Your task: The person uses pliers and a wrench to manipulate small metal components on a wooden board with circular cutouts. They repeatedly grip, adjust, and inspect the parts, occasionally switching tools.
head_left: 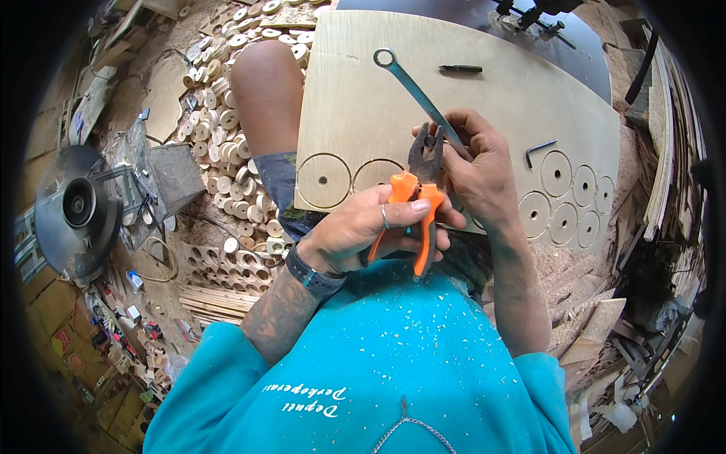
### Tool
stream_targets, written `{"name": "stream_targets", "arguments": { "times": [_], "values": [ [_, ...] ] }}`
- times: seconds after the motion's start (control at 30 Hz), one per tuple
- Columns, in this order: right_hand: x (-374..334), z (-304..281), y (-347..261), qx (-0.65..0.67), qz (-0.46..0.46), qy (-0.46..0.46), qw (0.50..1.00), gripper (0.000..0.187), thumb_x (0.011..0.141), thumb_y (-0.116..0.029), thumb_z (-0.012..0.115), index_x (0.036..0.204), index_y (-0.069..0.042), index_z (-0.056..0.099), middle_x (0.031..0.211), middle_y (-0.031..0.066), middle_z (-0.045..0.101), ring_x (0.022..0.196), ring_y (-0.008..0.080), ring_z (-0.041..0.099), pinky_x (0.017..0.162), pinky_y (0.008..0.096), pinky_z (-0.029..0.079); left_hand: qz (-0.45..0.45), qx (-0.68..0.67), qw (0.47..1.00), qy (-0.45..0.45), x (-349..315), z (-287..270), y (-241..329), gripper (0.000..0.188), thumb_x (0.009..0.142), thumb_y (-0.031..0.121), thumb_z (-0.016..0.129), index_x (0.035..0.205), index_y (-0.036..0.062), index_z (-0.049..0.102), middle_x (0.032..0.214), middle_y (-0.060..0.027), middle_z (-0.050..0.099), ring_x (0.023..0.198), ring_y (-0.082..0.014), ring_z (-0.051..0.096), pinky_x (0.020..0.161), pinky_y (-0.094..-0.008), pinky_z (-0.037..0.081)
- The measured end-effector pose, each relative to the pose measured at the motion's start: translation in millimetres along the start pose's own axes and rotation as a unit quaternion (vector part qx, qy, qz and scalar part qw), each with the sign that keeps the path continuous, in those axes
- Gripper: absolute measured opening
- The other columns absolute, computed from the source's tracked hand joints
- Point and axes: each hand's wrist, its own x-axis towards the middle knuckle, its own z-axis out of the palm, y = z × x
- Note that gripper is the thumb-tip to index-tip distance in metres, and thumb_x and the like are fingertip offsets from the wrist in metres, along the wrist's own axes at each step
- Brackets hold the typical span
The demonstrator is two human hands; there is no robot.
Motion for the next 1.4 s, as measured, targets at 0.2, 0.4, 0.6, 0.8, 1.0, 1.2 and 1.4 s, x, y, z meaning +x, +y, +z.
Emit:
{"name": "stream_targets", "arguments": {
  "times": [0.2,0.4,0.6,0.8,1.0,1.2,1.4],
  "values": [
    [1.4,-0.1,4.1,-0.012,0.018,0.007,1.000,0.017,0.098,0.000,0.052,0.114,0.005,0.055,0.110,0.0178,0.069,0.098,0.0166,0.069,0.086,0.0285,0.059,-0.007,-0.029,0.999,-0.018,4.1,2.3,-0.1,0.038,0.100,0.036,0.059,0.117,0.0021,0.055,0.099,-0.0089,0.064,0.092,-0.0220,0.066,0.084,-0.0362,0.056],
    [-5.8,1.8,-6.6,-0.033,0.018,0.099,0.994,0.020,0.094,-0.009,0.057,0.110,0.003,0.060,0.090,0.0077,0.068,0.068,0.0059,0.060,0.051,0.0192,0.046,-0.023,0.003,1.000,0.021,4.2,11.5,4.6,0.032,0.100,0.037,0.058,0.108,0.0059,0.057,0.094,-0.0061,0.065,0.087,-0.0187,0.067,0.078,-0.0331,0.056],
    [-42.2,-30.1,-31.9,-0.149,-0.319,0.132,0.926,0.023,0.102,-0.017,0.050,0.111,0.002,0.061,0.065,-0.0001,0.054,0.049,0.0039,0.040,0.045,0.0219,0.033,-0.036,0.051,0.997,0.037,2.3,14.0,12.2,0.042,0.098,0.043,0.060,0.111,0.0042,0.054,0.093,-0.0075,0.061,0.088,-0.0217,0.066,0.077,-0.0353,0.056],
    [-38.9,-46.1,-33.3,-0.201,-0.352,0.142,0.903,0.024,0.102,-0.024,0.055,0.093,-0.003,0.063,0.061,0.0031,0.054,0.051,0.0128,0.047,0.048,0.0285,0.038,-0.042,0.068,0.996,0.048,0.3,16.7,14.5,0.032,0.102,0.039,0.054,0.105,0.0080,0.057,0.092,-0.0045,0.063,0.086,-0.0174,0.067,0.074,-0.0321,0.057],
    [-28.3,-44.9,-44.2,-0.382,-0.257,0.024,0.887,0.018,0.099,-0.018,0.059,0.091,-0.002,0.059,0.066,0.0114,0.060,0.051,0.0234,0.056,0.049,0.0344,0.045,-0.034,0.076,0.996,0.042,-0.1,12.5,14.8,0.033,0.102,0.040,0.054,0.105,0.0068,0.057,0.091,-0.0048,0.063,0.086,-0.0174,0.067,0.074,-0.0333,0.057],
    [-25.8,-43.8,-45.1,-0.408,-0.252,0.006,0.877,0.017,0.099,-0.016,0.059,0.092,-0.003,0.065,0.071,0.0113,0.065,0.052,0.0226,0.059,0.049,0.0339,0.048,-0.024,0.071,0.996,0.038,-1.0,12.0,14.9,0.033,0.101,0.039,0.055,0.105,0.0063,0.057,0.091,-0.0051,0.064,0.085,-0.0175,0.067,0.076,-0.0325,0.057],
    [-21.4,-44.7,-47.5,-0.469,-0.218,-0.050,0.854,0.015,0.098,-0.016,0.060,0.092,-0.003,0.065,0.068,0.0104,0.062,0.054,0.0207,0.062,0.046,0.0336,0.047,-0.042,0.076,0.995,0.048,-0.7,12.2,17.4,0.032,0.102,0.038,0.055,0.104,0.0066,0.057,0.091,-0.0050,0.064,0.086,-0.0176,0.067,0.077,-0.0320,0.056]
  ]
}}
